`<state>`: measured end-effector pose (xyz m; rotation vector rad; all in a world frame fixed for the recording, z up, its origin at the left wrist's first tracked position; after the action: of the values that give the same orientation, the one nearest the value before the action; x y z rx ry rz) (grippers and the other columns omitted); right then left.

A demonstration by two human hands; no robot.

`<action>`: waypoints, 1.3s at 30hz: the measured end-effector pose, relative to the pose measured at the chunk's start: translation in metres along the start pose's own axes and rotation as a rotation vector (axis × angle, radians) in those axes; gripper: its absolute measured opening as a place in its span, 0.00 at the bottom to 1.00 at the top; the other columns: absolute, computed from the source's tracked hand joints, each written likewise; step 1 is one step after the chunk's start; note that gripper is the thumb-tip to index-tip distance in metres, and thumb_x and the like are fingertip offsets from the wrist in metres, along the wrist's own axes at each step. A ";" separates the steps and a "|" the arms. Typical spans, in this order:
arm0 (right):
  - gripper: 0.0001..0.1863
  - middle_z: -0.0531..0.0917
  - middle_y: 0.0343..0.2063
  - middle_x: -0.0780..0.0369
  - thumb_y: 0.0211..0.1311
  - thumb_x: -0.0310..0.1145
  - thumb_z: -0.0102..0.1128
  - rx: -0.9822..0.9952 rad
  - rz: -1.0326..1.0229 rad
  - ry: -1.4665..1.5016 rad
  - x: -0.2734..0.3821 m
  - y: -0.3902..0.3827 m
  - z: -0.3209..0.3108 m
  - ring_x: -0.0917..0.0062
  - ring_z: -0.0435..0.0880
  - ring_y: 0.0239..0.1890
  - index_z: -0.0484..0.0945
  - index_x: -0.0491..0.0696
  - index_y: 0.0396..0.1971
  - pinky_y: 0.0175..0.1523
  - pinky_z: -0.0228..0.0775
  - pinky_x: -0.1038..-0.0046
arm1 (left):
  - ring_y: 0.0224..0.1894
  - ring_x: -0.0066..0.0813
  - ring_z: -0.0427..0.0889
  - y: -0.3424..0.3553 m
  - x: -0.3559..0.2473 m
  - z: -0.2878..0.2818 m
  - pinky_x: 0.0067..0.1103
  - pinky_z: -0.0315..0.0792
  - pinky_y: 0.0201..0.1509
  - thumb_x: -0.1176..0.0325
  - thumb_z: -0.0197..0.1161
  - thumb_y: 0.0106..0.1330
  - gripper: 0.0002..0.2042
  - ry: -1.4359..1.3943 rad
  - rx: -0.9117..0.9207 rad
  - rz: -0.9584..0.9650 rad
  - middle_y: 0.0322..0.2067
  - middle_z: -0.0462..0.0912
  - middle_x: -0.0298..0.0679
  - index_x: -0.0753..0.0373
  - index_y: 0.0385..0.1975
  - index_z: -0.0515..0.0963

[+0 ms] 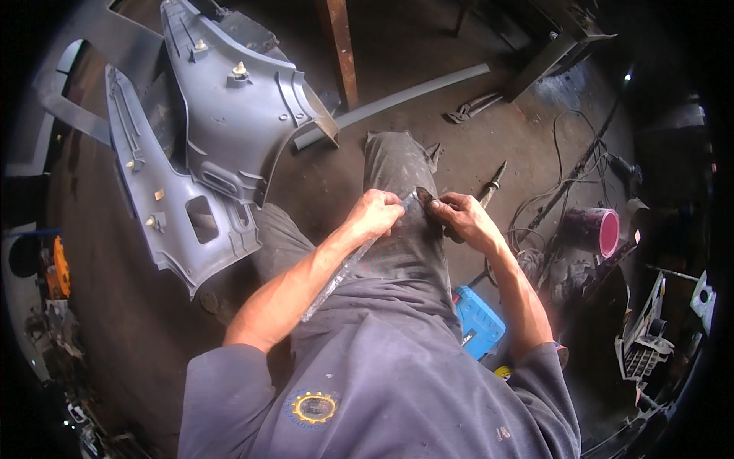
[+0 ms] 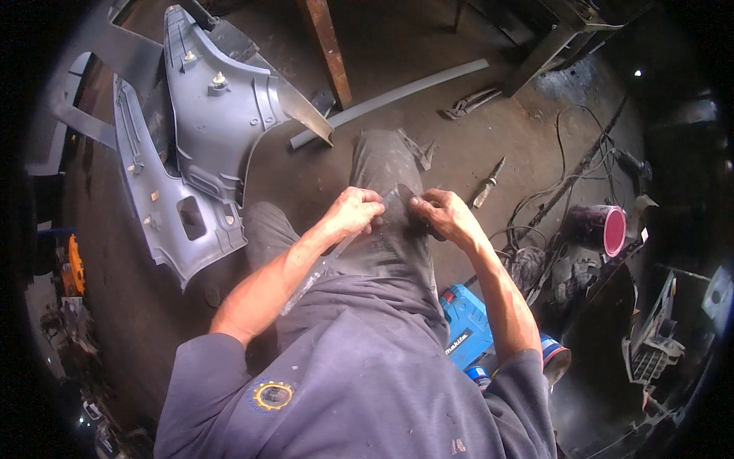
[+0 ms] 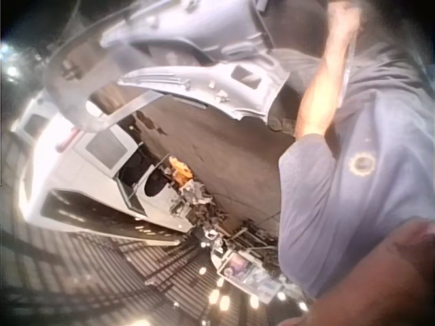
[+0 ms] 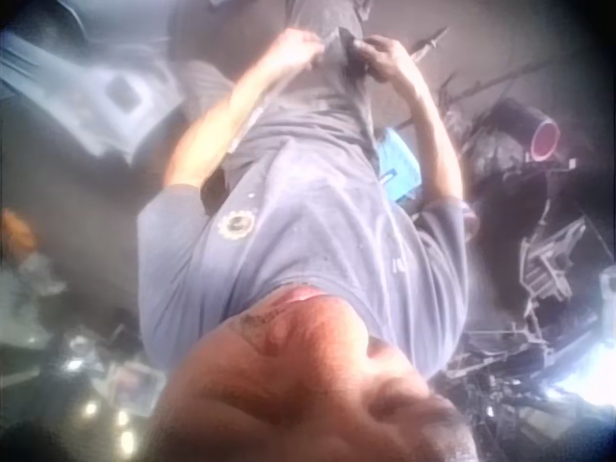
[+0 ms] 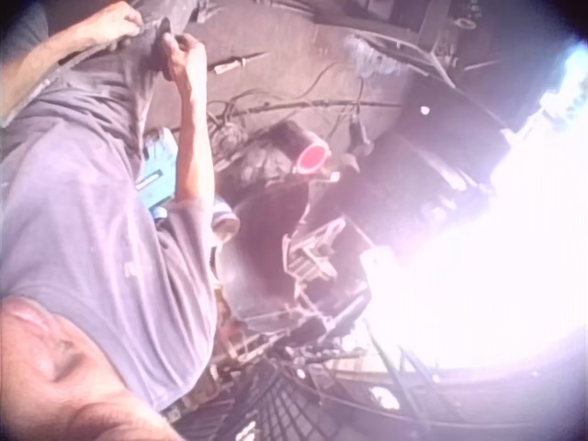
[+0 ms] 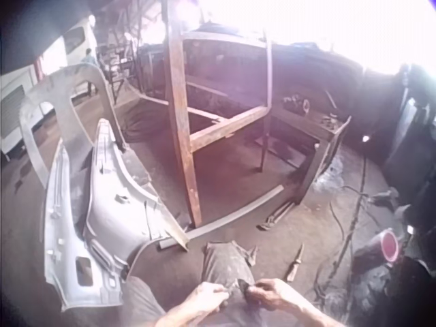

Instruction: The person uses a screwdriver to remove fasteners from a small metal disc on the floor, then scrapes and cleans the edges of a large grey plastic car part, likely a bumper or fender, using a metal tool. The person repeatedly scrapes the same areas of the plastic part.

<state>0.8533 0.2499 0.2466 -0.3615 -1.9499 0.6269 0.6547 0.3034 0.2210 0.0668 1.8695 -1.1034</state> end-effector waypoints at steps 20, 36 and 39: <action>0.20 0.83 0.24 0.50 0.63 0.45 0.55 0.106 -0.127 -0.555 0.027 0.020 -0.012 0.63 0.84 0.27 0.79 0.40 0.38 0.35 0.74 0.64 | 0.26 0.32 0.81 0.006 0.004 0.024 0.27 0.74 0.35 0.62 0.60 0.65 0.14 0.059 -0.252 0.215 0.26 0.83 0.45 0.69 0.38 0.81; 0.20 0.84 0.34 0.48 0.63 0.45 0.52 -0.111 -0.086 -0.226 0.018 0.033 -0.007 0.55 0.84 0.38 0.78 0.44 0.43 0.44 0.73 0.61 | 0.23 0.26 0.81 0.013 -0.011 0.022 0.24 0.75 0.34 0.63 0.59 0.65 0.20 -0.267 -0.215 0.170 0.30 0.85 0.46 0.70 0.52 0.76; 0.18 0.83 0.32 0.47 0.63 0.44 0.52 -0.146 -0.092 -0.311 0.030 0.023 -0.003 0.53 0.83 0.38 0.79 0.45 0.40 0.43 0.73 0.59 | 0.28 0.31 0.83 0.014 -0.011 0.025 0.26 0.75 0.35 0.62 0.60 0.65 0.18 -0.063 -0.423 0.308 0.30 0.85 0.48 0.69 0.48 0.79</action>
<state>0.8421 0.2849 0.2567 -0.2743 -2.3036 0.5045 0.6846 0.2983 0.2157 0.0724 1.9203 -0.4845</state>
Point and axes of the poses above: each hand's wrist, its own y-axis towards the middle knuckle, its own z-axis out of the palm, x = y × z, the point moved 4 cm from there along y, towards the middle knuckle
